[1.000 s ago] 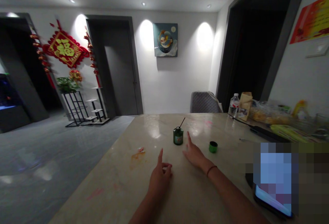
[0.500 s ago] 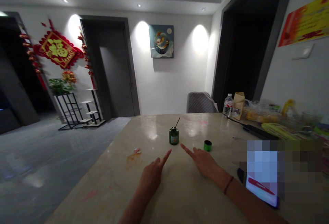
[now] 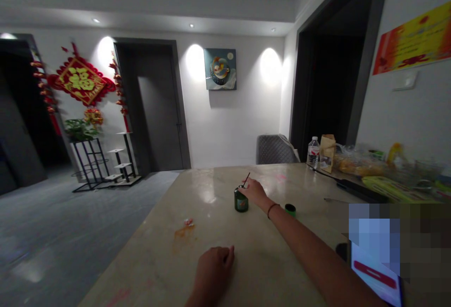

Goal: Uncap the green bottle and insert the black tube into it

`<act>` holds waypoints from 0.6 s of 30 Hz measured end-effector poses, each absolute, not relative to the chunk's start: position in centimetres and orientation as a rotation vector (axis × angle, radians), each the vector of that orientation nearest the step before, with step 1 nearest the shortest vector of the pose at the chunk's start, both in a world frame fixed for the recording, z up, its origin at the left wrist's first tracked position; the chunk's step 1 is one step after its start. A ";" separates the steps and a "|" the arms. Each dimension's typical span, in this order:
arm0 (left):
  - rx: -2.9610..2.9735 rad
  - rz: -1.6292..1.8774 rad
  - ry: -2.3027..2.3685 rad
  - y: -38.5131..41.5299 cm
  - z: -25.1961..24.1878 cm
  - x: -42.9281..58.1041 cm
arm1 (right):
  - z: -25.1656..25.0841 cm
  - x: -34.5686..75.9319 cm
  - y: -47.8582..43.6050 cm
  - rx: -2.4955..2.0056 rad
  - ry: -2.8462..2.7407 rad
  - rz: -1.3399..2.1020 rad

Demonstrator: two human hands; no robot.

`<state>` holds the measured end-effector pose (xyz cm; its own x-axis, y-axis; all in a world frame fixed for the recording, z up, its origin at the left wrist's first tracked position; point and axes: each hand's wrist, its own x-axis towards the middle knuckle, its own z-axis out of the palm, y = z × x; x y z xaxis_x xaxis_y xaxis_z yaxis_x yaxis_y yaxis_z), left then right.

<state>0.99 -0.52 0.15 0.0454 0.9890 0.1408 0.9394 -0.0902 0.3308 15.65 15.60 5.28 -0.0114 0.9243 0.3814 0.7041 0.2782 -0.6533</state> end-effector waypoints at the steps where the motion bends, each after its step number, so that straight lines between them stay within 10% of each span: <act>1: 2.154 0.481 2.001 -0.5 0.1 1.0 | 5.2 15.6 16.0 -1.477 -1.784 0.360; 18: 2.038 0.595 1.972 -0.2 0.2 0.7 | 5.8 16.3 17.8 -1.415 -1.799 0.426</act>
<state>0.73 -0.24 0.18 0.0045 0.9927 0.1201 0.8934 -0.0580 0.4455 16.34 17.81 5.84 -0.0642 0.9252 0.3740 0.6594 0.3206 -0.6800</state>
